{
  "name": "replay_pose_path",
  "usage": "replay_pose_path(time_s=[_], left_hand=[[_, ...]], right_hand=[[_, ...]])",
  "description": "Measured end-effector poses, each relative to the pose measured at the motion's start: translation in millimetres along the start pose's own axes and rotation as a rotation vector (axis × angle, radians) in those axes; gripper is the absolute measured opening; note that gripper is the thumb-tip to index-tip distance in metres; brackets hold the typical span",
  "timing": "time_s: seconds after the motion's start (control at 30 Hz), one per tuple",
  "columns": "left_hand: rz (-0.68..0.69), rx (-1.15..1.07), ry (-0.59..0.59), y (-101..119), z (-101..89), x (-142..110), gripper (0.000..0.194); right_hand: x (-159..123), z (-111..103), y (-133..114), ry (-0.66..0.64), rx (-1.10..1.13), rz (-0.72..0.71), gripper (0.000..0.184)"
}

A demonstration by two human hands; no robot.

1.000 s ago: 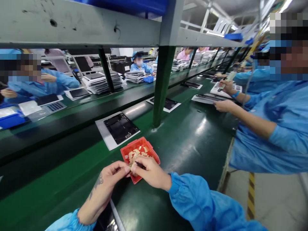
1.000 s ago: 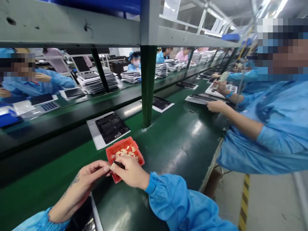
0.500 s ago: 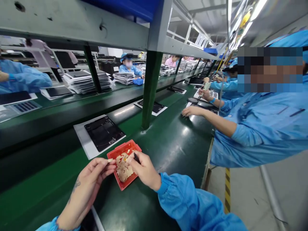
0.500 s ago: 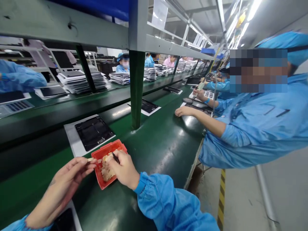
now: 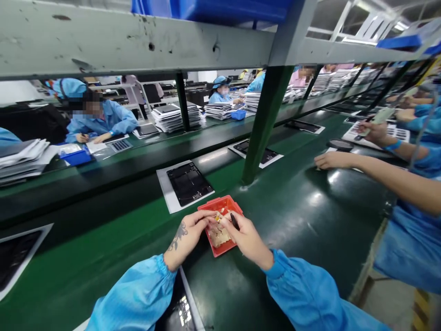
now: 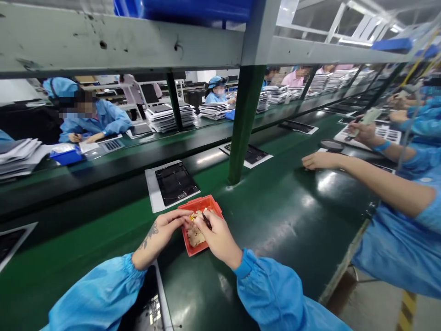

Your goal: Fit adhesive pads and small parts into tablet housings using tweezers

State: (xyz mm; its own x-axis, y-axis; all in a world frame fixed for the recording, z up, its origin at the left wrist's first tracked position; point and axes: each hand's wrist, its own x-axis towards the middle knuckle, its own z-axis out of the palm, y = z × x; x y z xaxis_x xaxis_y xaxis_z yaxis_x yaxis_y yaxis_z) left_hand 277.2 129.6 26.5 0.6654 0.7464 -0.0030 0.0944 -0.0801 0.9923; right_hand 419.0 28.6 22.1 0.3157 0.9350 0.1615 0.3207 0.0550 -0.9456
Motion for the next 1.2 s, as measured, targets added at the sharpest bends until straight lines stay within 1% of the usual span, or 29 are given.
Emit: replay_pose_path(time_s=[0.07, 0.3, 0.4, 0.5, 0.57, 0.7, 0.83, 1.07, 1.2], left_hand=[[-0.015, -0.063, -0.036, 3.2, -0.4, -2.9, 0.029], [-0.046, -0.193, -0.085, 10.7, -0.6, -12.3, 0.025], [-0.045, -0.215, -0.051, 9.1, -2.0, -14.5, 0.020], [-0.024, -0.170, 0.000, 6.2, -2.9, -15.4, 0.020], [-0.022, -0.137, 0.013, 5.9, -2.7, -15.9, 0.022], [-0.021, -0.078, -0.014, 9.8, -1.1, -17.6, 0.024], [-0.001, -0.052, -0.024, 12.5, -1.6, -19.3, 0.024], [-0.019, -0.069, -0.044, 6.4, -4.7, -20.7, 0.024], [-0.072, -0.157, -0.078, 6.1, -4.2, -22.2, 0.023]], right_hand=[[-0.3, 0.1, -1.0, -0.018, -0.028, 0.000, 0.033], [0.6, 1.2, -1.0, -0.034, -0.097, -0.025, 0.029], [0.4, 2.3, 3.6, 0.018, -0.139, -0.021, 0.028], [-1.1, 2.7, 6.0, 0.078, -0.172, -0.010, 0.027], [-2.6, 3.0, 4.3, 0.063, -0.175, -0.019, 0.024], [-5.2, 4.3, -3.1, 0.008, -0.160, -0.078, 0.018], [-5.2, 4.6, -5.9, 0.002, -0.143, -0.106, 0.019], [-4.1, 2.8, -6.3, -0.056, -0.158, -0.167, 0.020], [-4.9, 3.8, -7.1, -0.058, -0.213, -0.187, 0.018]])
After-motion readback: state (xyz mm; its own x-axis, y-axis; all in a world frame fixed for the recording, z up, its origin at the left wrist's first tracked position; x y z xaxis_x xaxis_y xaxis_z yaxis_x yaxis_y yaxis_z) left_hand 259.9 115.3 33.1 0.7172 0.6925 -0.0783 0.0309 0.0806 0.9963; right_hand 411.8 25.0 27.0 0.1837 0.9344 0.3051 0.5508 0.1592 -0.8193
